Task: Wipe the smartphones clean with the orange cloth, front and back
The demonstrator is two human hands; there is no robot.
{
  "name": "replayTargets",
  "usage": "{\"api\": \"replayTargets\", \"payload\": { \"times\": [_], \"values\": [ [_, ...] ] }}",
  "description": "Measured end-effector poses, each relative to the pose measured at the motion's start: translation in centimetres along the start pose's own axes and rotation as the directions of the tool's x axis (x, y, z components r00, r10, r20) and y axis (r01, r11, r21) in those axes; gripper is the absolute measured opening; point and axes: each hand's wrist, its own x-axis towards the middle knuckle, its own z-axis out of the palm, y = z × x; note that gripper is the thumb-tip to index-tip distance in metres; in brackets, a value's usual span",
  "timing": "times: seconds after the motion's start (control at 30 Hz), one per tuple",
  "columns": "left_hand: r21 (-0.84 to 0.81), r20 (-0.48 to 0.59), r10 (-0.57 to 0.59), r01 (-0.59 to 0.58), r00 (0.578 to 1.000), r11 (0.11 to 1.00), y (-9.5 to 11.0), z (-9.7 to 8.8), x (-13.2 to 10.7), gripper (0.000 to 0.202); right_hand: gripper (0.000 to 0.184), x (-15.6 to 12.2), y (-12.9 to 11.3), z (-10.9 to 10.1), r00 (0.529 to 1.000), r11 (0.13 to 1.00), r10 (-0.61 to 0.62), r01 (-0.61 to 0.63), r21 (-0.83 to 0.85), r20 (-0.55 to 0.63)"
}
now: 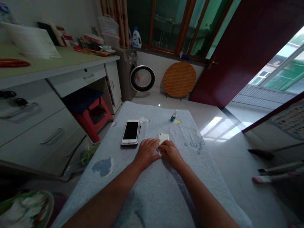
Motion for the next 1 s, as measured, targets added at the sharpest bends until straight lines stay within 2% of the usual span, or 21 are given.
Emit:
{"api": "replayTargets", "payload": {
  "times": [0.13,0.3,0.4,0.53,0.73,0.83,1.0],
  "values": [
    [-0.008,0.090,0.005,-0.004,0.996,1.000,-0.2,0.0,0.0,0.053,0.018,-2.2,-0.9,-0.5,1.000,0.999,-0.025,0.024,0.045,0.012],
    [-0.015,0.165,-0.025,0.028,0.986,0.999,0.2,-0.6,0.3,0.048,0.018,-3.2,0.6,-1.3,1.000,0.999,0.019,-0.019,0.046,0.013],
    [-0.015,0.184,-0.032,0.035,0.982,0.999,0.3,-0.7,0.4,0.050,0.019,-2.4,1.9,-1.6,0.997,0.997,0.072,-0.072,0.012,-0.002],
    [-0.023,0.189,-0.029,0.034,0.982,0.999,0.1,-0.6,0.4,0.052,0.020,0.1,3.2,-1.3,0.990,0.987,0.135,-0.138,-0.079,-0.045],
    [-0.027,0.182,-0.017,0.023,0.983,0.999,0.0,-0.6,0.3,0.051,0.022,3.1,3.5,-0.7,0.980,0.969,0.186,-0.194,-0.152,-0.067],
    [-0.027,0.170,-0.014,0.018,0.985,0.999,0.0,-0.6,0.3,0.052,0.022,2.5,2.8,-0.7,0.985,0.970,0.168,-0.174,-0.172,-0.047],
    [-0.033,0.158,-0.002,0.007,0.987,0.999,-0.1,-0.3,0.2,0.050,0.019,-0.7,0.9,-0.7,0.996,0.989,0.080,-0.083,-0.126,-0.030]
  ]
}}
